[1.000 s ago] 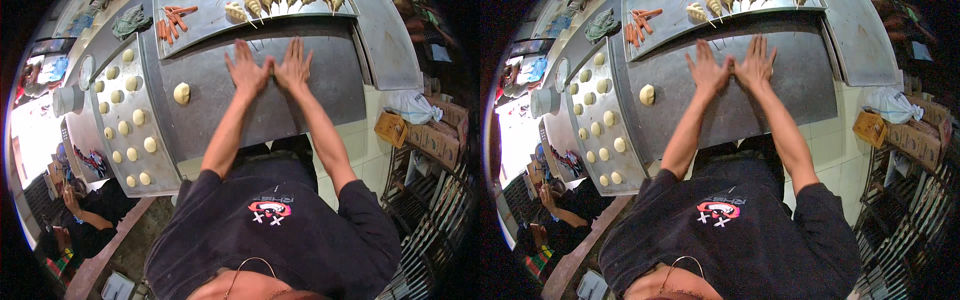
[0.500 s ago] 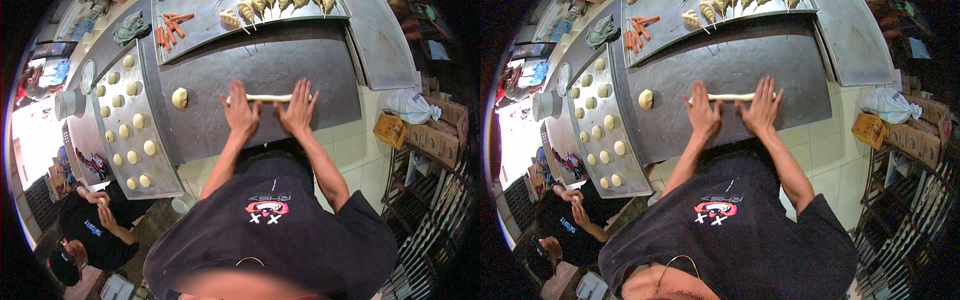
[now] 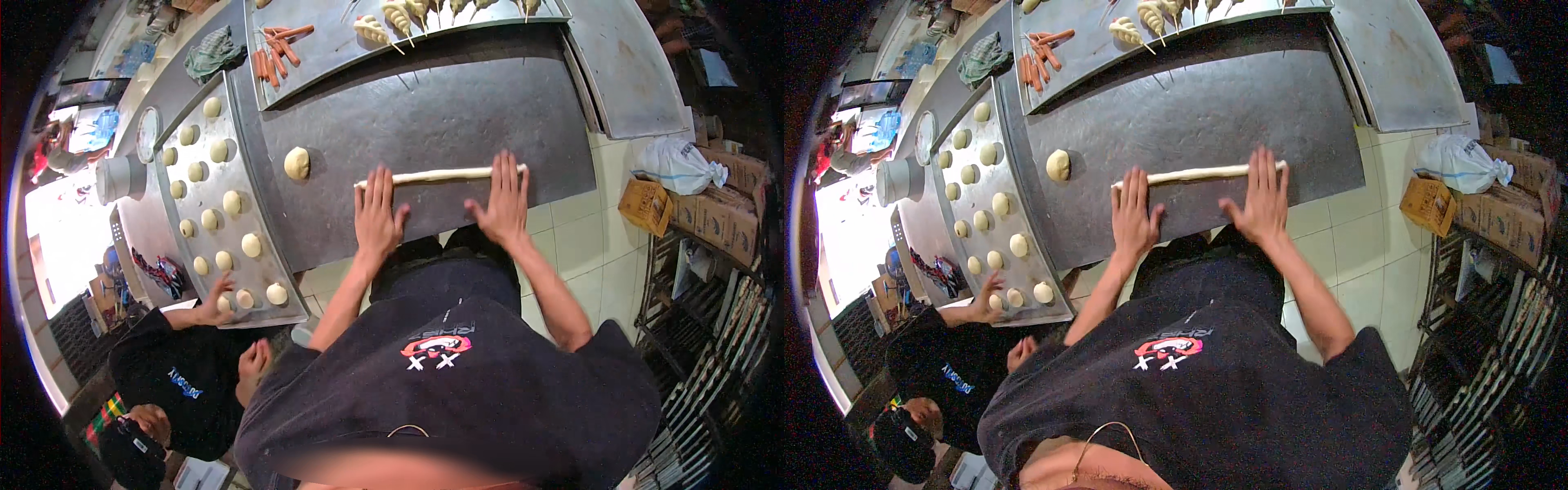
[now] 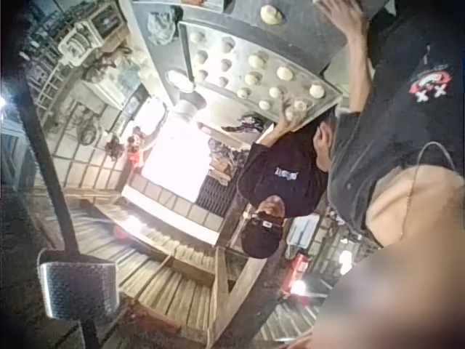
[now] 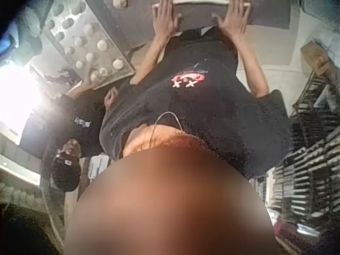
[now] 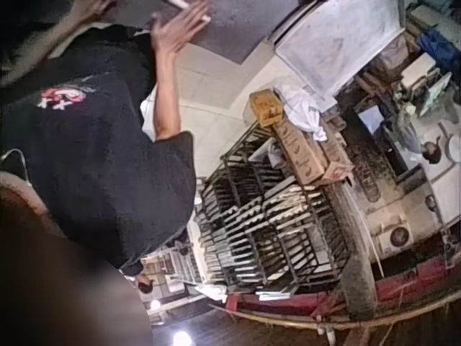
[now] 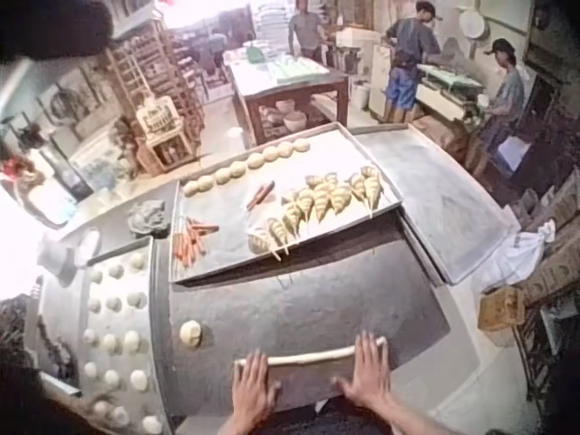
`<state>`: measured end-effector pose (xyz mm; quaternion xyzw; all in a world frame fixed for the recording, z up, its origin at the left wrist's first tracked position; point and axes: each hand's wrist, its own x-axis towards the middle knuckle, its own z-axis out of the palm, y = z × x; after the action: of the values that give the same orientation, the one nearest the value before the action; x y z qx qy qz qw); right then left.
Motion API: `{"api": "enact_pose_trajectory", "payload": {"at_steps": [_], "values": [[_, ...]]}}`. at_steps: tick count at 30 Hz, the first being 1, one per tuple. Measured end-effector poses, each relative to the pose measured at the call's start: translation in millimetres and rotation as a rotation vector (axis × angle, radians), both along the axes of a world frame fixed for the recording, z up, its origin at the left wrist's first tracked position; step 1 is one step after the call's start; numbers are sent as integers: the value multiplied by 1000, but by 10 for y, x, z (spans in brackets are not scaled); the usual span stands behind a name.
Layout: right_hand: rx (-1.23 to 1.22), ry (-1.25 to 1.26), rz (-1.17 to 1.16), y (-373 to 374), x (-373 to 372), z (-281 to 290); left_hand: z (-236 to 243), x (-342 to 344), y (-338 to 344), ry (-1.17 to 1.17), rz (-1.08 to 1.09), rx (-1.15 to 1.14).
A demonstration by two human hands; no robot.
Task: Rolling dough into long strips and wrapping them around sausages on skewers.
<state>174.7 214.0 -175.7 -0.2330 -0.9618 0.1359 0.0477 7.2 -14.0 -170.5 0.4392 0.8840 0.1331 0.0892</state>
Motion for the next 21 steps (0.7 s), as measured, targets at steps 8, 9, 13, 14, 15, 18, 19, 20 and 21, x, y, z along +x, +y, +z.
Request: {"api": "enact_pose_trajectory", "payload": {"at_steps": [8,9,13,14,15,18,19,20,21], "values": [[245,-22,-392,1012,-974,-110,-108,-1113,794,227,542,95],[220,85,-425,1290,-1214,-156,-100,-1380,928,282,611,225],[196,267,-322,1662,-1562,-307,-276,-1780,856,445,550,252],[238,258,-214,1586,-1407,-346,-270,-1608,781,341,386,185],[231,132,-155,1411,-1172,-336,-235,-1397,662,239,227,116],[131,32,-12,715,-272,-131,-43,-529,141,114,140,-13],[80,19,-19,466,38,-79,6,-249,-28,58,154,-15],[27,3,-26,278,282,-33,17,47,-201,25,196,-8],[26,2,-26,211,400,-7,20,219,-307,-8,235,-7]]}}
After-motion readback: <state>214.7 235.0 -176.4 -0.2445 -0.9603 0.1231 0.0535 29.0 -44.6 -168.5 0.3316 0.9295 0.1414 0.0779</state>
